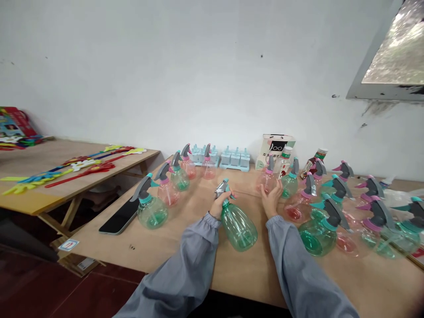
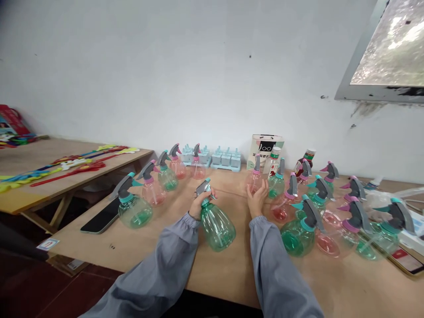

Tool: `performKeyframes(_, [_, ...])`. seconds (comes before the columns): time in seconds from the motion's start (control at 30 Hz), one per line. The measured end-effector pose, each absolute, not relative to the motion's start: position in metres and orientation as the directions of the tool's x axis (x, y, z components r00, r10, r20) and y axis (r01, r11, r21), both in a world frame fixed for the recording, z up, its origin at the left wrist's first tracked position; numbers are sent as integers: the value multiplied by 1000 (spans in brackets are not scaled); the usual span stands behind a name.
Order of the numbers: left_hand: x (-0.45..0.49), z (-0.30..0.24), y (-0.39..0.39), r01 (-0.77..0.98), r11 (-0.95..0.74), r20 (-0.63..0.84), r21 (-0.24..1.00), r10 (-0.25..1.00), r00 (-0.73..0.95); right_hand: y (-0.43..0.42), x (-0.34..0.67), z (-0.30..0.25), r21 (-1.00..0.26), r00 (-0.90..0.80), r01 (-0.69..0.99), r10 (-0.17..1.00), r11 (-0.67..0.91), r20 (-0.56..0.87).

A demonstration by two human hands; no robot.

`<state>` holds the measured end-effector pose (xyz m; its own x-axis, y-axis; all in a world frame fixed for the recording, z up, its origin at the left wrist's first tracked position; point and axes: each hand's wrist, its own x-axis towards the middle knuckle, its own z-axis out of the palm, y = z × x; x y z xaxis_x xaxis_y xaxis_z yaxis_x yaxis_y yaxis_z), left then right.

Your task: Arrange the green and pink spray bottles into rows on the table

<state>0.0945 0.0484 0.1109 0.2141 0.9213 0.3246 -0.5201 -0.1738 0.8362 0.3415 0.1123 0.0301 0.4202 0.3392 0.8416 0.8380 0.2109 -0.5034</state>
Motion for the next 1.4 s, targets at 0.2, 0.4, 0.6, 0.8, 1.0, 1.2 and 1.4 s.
performKeyframes(0.2, [94, 116, 39, -615, -59, 367, 787, 845, 388, 119, 345, 26, -544, 457, 817, 359, 192, 814])
performKeyframes(0.4, [91, 116, 36, -643, 58, 310, 764, 841, 444, 122, 346, 23, -594, 463, 778, 453, 205, 762])
performKeyframes(0.6, [94, 114, 38, -679, -33, 376, 734, 852, 365, 124, 347, 21, -598, 447, 773, 488, 211, 750])
performKeyframes(0.8, [98, 115, 37, -697, -75, 343, 714, 904, 254, 125, 346, 21, -603, 442, 768, 504, 215, 742])
performKeyframes(1.0, [93, 114, 38, -632, -132, 392, 764, 873, 291, 124, 347, 23, -638, 460, 735, 521, 231, 719])
performKeyframes(1.2, [89, 117, 33, -600, -60, 395, 798, 804, 445, 125, 347, 23, -679, 477, 691, 550, 247, 686])
performKeyframes(1.4, [78, 124, 41, -558, -218, 415, 801, 874, 254, 131, 350, 17, -705, 489, 658, 563, 264, 667])
